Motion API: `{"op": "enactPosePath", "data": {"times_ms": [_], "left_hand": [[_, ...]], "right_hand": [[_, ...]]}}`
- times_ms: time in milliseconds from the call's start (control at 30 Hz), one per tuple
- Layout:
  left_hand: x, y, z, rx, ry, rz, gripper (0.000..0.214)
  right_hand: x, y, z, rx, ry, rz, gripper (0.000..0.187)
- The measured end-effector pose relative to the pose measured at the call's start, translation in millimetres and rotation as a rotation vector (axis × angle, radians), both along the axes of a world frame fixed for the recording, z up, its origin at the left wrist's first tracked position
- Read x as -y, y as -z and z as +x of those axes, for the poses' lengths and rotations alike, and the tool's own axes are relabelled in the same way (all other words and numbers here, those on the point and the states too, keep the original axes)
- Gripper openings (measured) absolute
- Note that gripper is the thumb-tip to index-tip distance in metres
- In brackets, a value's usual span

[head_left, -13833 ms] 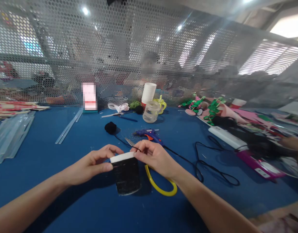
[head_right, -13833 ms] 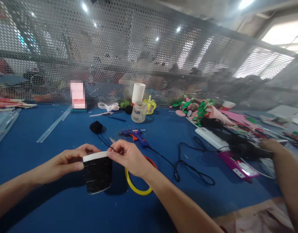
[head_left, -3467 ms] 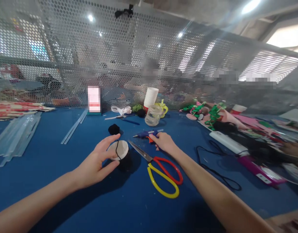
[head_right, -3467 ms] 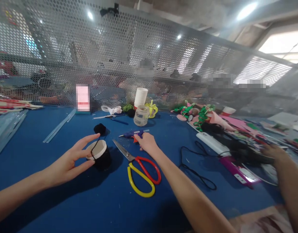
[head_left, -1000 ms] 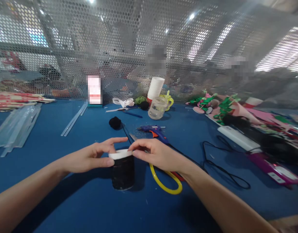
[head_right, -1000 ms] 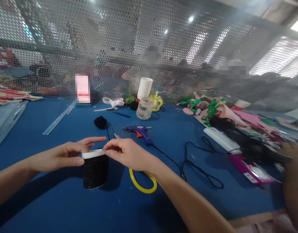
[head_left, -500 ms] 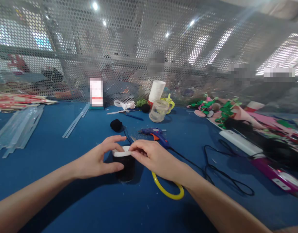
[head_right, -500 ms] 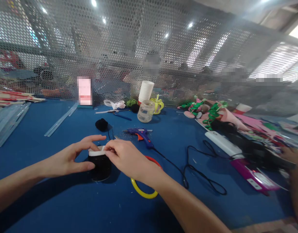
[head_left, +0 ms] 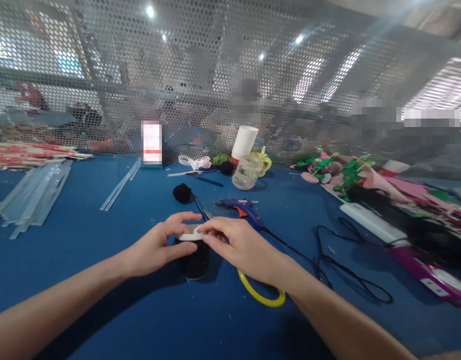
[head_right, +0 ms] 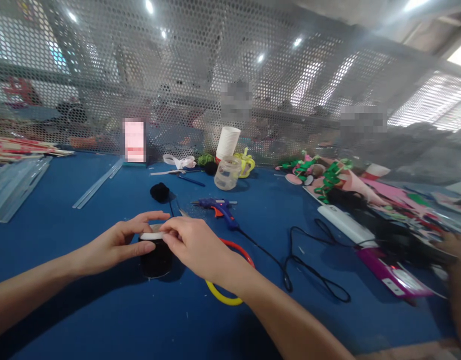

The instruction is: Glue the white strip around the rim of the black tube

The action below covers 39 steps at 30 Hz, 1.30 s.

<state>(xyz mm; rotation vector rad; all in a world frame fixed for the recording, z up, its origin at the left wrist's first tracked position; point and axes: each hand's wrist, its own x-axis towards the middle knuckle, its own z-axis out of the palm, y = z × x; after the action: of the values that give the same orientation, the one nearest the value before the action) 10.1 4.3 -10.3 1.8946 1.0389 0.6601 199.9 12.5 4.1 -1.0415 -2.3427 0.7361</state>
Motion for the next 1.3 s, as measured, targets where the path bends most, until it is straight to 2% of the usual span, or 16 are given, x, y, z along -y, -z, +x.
{"op": "enactPosePath", "data": {"times_ms": [133, 433, 633, 800, 867, 900, 1000, 1133, 1233, 1300], "left_hand": [[-1, -1.5, 2, -0.024, -0.012, 0.003, 0.008], [7, -8.4, 14, -0.042, -0.164, 0.024, 0.008], [7, -7.4, 10, 0.035, -0.148, -0.049, 0.010], [5, -1.3, 2, 0.154, -0.160, -0.134, 0.010], [4, 2.3, 0, 0.172, -0.160, -0.128, 0.010], [4, 4.1, -1, 0.175, -0.158, -0.119, 0.011], [2, 8.9, -3, 0.147, -0.143, -0.073, 0.012], [0, 9.9, -5, 0.082, -0.129, -0.012, 0.012], [0, 5.4, -6, 0.013, -0.114, 0.064, 0.008], [1, 1.0, -6, -0.054, -0.084, 0.119, 0.008]], "right_hand": [[0, 2.2, -2, -0.003, 0.011, 0.031, 0.017], [7, -2.0, -9, 0.006, -0.002, 0.106, 0.017], [7, -2.2, -8, -0.014, 0.034, 0.093, 0.020], [-15, -6.8, 14, -0.009, 0.239, 0.201, 0.023], [-31, -4.2, 27, 0.139, 0.383, 0.236, 0.025], [-40, -0.7, 33, 0.286, 0.474, 0.201, 0.026], [-62, 17.4, 51, 0.442, 0.567, 0.116, 0.019], [-72, 37.4, 60, 0.511, 0.579, 0.033, 0.009], [-63, 31.9, 51, 0.449, 0.558, 0.047, 0.021], [-53, 21.8, 40, 0.369, 0.467, 0.040, 0.027]]}}
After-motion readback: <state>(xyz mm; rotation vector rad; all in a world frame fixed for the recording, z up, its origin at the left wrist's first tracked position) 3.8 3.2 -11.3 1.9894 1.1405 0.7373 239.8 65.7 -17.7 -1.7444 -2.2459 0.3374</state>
